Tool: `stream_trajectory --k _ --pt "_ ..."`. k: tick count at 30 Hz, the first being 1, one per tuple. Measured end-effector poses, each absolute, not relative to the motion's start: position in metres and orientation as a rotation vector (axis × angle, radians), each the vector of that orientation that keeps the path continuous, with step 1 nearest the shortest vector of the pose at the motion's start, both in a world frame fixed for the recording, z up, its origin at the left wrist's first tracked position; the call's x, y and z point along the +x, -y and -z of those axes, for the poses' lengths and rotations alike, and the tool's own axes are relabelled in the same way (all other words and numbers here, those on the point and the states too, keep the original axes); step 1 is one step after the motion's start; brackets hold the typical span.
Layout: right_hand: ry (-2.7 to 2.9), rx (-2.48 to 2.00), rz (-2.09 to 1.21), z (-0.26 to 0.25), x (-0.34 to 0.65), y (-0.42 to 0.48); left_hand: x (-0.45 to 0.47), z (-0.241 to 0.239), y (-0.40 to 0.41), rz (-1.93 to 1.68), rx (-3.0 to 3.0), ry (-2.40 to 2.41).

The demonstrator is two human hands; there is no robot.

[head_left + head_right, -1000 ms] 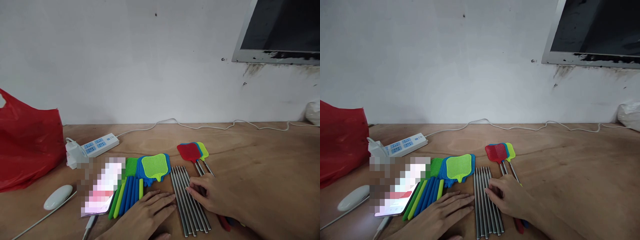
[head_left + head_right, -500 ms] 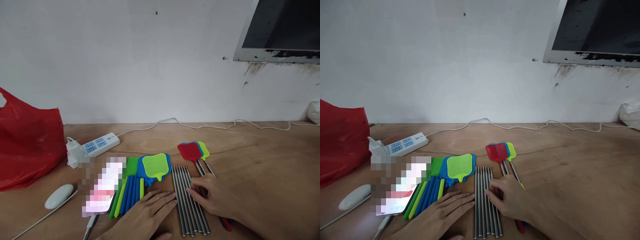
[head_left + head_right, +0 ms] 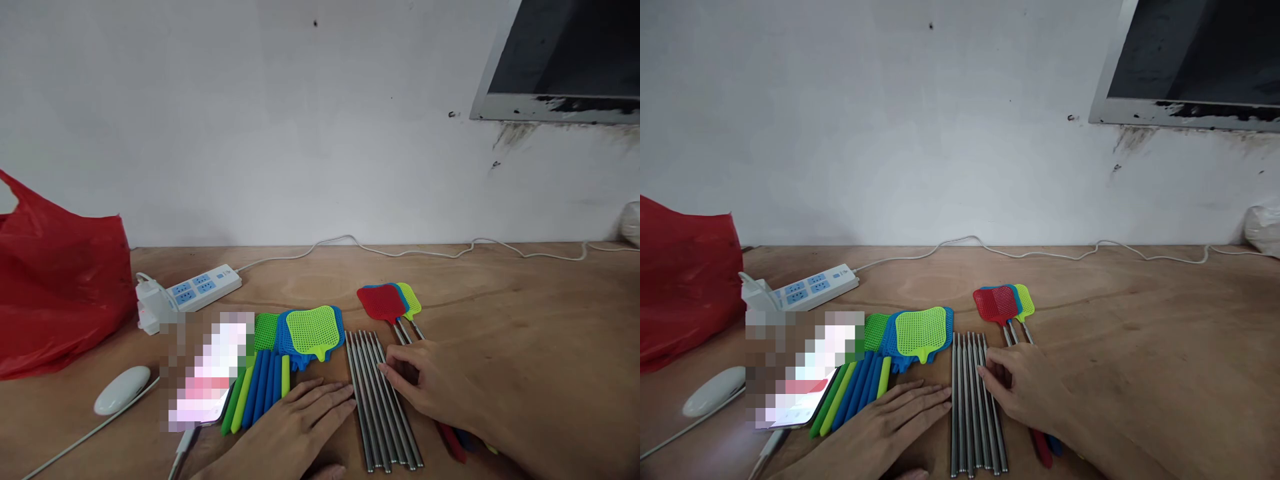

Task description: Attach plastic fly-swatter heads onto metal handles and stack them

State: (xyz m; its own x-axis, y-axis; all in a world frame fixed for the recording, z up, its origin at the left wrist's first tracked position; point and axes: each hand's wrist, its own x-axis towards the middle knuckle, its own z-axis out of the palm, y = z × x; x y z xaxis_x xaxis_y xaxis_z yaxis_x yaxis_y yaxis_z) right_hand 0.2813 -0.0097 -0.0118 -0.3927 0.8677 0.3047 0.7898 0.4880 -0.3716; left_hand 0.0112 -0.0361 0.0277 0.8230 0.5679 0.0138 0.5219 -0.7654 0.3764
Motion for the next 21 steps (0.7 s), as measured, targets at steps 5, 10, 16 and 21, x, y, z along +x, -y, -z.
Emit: stream_trajectory --k 5,10,16,21 --pt "2.233 -1.397 -0.189 0.015 0.282 0.009 0.011 -0.028 0.036 -0.172 2.652 -0.824" --pt "2.107 -1.463 -0.139 0.019 0.285 0.004 0.014 -0.03 0.036 -0.131 2.654 -0.839" --pt "2.021 -1.579 -0.045 0.022 0.288 -0.001 0.014 -0.032 0.036 -0.124 2.664 -0.845" --pt "2.004 -1.656 -0.006 0.02 0.293 -0.003 0.015 -0.034 0.038 -0.09 2.687 -0.846"
